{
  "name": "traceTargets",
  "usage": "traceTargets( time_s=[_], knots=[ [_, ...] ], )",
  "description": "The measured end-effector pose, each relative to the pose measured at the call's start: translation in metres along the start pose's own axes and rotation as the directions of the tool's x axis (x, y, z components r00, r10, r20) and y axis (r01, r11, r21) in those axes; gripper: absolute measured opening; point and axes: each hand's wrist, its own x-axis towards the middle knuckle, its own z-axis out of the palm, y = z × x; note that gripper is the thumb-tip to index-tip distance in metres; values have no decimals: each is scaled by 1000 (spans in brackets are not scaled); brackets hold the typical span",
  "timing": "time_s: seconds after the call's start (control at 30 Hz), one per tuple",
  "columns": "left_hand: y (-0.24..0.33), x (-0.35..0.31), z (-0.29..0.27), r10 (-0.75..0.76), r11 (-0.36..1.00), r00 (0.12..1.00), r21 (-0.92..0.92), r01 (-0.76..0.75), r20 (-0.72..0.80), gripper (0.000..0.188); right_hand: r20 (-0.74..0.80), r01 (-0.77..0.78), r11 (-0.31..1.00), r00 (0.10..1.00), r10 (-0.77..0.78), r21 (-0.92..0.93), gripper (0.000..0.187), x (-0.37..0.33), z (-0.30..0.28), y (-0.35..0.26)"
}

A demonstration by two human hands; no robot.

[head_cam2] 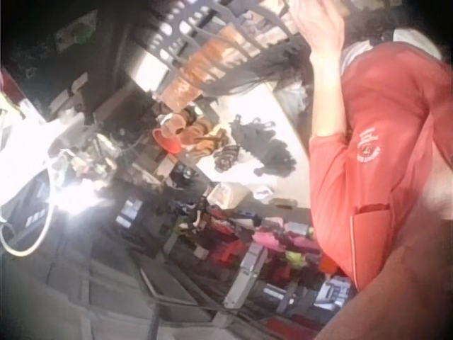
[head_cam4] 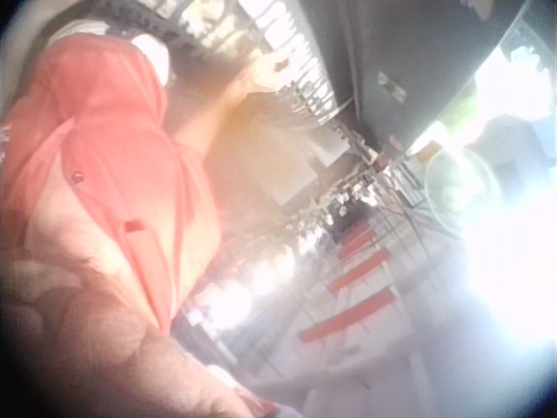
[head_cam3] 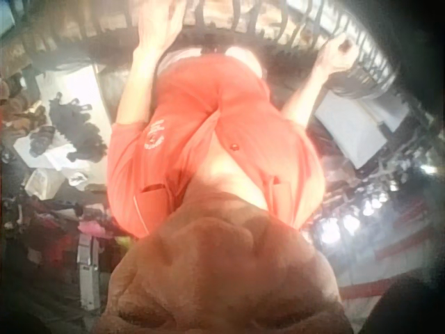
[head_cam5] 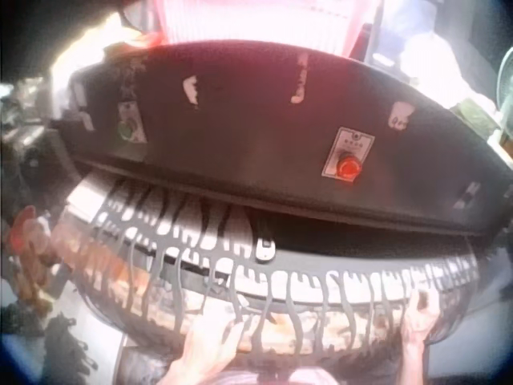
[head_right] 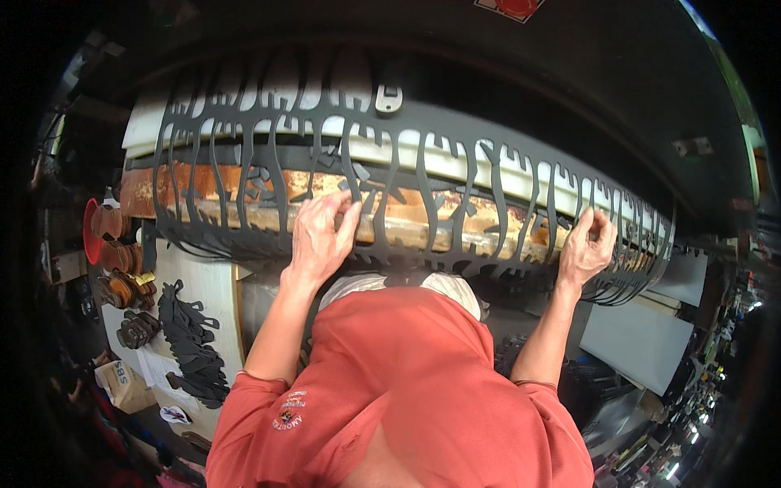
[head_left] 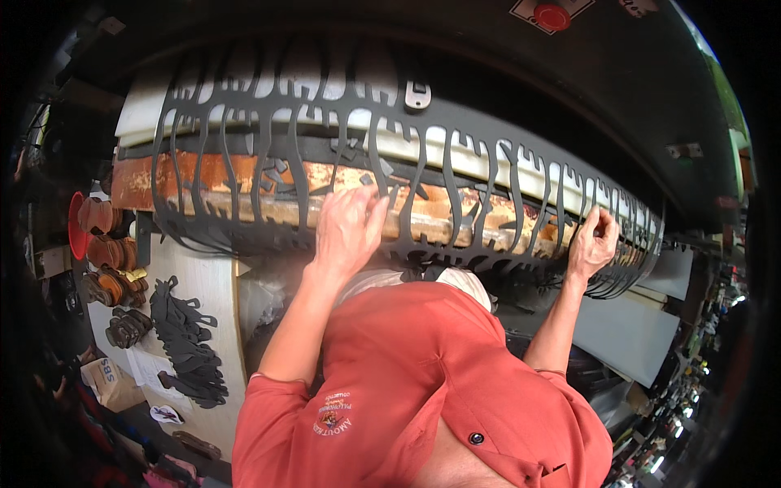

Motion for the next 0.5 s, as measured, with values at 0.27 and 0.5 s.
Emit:
traceTargets(
  time_s=[0.27, 0.5],
  knots=[
    [-2, 92, -35, -117, 984, 993, -135, 113, -27, 11, 470, 262, 742, 634, -615, 617, 55, 12, 112, -187],
    [-45, 154, 13, 156, 969, 988, 195, -153, 1, 33, 498, 217, 819, 703, -508, 531, 76, 43, 204, -259]
  ],
)
